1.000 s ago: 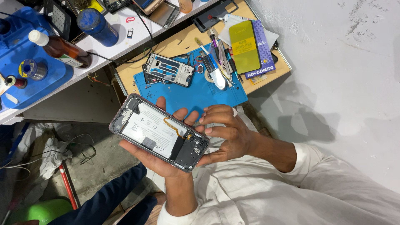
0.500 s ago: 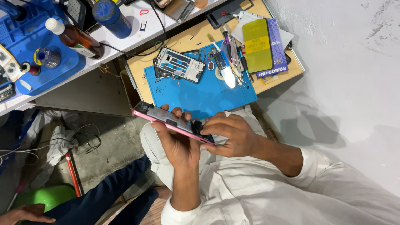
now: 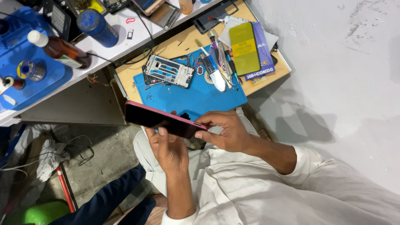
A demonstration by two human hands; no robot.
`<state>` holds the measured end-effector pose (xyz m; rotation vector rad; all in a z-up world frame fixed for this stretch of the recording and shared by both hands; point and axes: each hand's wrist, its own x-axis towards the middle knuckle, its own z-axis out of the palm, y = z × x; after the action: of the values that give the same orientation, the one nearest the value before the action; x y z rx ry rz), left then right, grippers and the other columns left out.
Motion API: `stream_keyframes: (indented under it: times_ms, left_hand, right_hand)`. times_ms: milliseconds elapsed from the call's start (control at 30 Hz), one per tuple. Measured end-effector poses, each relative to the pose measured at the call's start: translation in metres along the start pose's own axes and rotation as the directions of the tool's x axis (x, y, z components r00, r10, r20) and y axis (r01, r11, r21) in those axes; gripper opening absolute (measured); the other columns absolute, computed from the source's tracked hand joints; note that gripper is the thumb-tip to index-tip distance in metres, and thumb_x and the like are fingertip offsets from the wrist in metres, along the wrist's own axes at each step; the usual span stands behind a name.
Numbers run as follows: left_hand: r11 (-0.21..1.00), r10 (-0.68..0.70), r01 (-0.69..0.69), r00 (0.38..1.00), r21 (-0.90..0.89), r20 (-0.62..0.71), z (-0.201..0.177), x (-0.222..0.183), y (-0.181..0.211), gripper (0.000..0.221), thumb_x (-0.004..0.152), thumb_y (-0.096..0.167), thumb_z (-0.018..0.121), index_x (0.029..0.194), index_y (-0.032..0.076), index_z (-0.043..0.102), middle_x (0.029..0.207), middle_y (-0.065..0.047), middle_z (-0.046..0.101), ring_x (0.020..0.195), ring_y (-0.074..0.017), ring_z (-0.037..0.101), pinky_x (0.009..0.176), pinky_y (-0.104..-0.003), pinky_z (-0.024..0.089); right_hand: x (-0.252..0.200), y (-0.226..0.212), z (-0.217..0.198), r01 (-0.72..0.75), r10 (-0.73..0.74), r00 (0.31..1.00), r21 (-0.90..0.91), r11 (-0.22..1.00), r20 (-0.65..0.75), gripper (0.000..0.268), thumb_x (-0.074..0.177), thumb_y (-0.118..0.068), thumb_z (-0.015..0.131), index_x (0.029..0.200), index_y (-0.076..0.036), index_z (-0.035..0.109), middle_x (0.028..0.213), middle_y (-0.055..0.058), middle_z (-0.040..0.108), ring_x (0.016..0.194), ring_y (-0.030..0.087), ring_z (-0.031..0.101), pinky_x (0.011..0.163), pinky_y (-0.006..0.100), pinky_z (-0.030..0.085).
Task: The person works on a disassembled smartphone, using a screwdriver to manipulate internal components and a plastic card to pry the casing. They also apply adhesive from a tube to the phone's frame and handle a separate yellow screen component.
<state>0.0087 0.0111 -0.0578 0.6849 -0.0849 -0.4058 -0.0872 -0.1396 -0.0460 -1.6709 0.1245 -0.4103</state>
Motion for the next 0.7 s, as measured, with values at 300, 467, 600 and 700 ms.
stream_keyframes:
  times_ms: [300, 467, 600, 700]
  left_hand:
    - [0.962, -0.174, 0.132, 0.971, -0.239, -0.164, -0.067, 0.011, -0.024, 0.036, 0.095, 0.034, 0.078, 0.112, 0.005, 0.066, 0.108, -0.010, 0.070, 0.114, -0.0274, 0.065, 0.112, -0.055, 0.050]
    - [0.919, -0.136, 0.077, 0.983, -0.388, -0.127, -0.105, 0.019, -0.021, 0.026, 0.095, 0.033, 0.080, 0.108, 0.011, 0.071, 0.105, -0.004, 0.073, 0.104, -0.0227, 0.070, 0.112, -0.056, 0.050]
    - [0.880, -0.101, 0.064, 0.993, -0.471, -0.053, -0.104, 0.024, -0.021, 0.024, 0.094, 0.033, 0.080, 0.107, 0.014, 0.075, 0.104, -0.004, 0.074, 0.098, -0.0209, 0.072, 0.110, -0.055, 0.050]
    - [0.871, -0.078, 0.052, 0.996, -0.488, -0.034, -0.085, 0.020, -0.016, 0.022, 0.093, 0.032, 0.080, 0.108, 0.016, 0.076, 0.103, -0.004, 0.074, 0.096, -0.0202, 0.072, 0.108, -0.054, 0.051]
  right_hand:
    - [0.004, 0.040, -0.006, -0.219, 0.213, 0.973, 0.061, 0.974, 0.087, 0.029, 0.092, -0.016, 0.078, 0.116, -0.001, 0.073, 0.100, 0.007, 0.077, 0.088, 0.008, 0.071, 0.076, 0.026, 0.060]
    - [0.041, 0.043, -0.066, -0.432, 0.314, 0.896, -0.450, 0.782, -0.315, 0.034, 0.084, -0.028, 0.086, 0.099, -0.004, 0.067, 0.075, 0.008, 0.075, 0.065, 0.015, 0.074, 0.060, 0.031, 0.057]
    - [0.066, 0.046, -0.077, -0.438, 0.297, 0.899, -0.650, 0.621, -0.322, 0.053, 0.077, -0.033, 0.091, 0.110, -0.003, 0.061, 0.074, 0.014, 0.073, 0.069, 0.030, 0.072, 0.062, 0.041, 0.054]
    - [0.072, 0.060, -0.072, -0.380, 0.221, 0.924, -0.675, 0.633, -0.313, 0.060, 0.070, -0.026, 0.094, 0.113, 0.000, 0.060, 0.075, 0.016, 0.072, 0.071, 0.032, 0.071, 0.063, 0.043, 0.054]
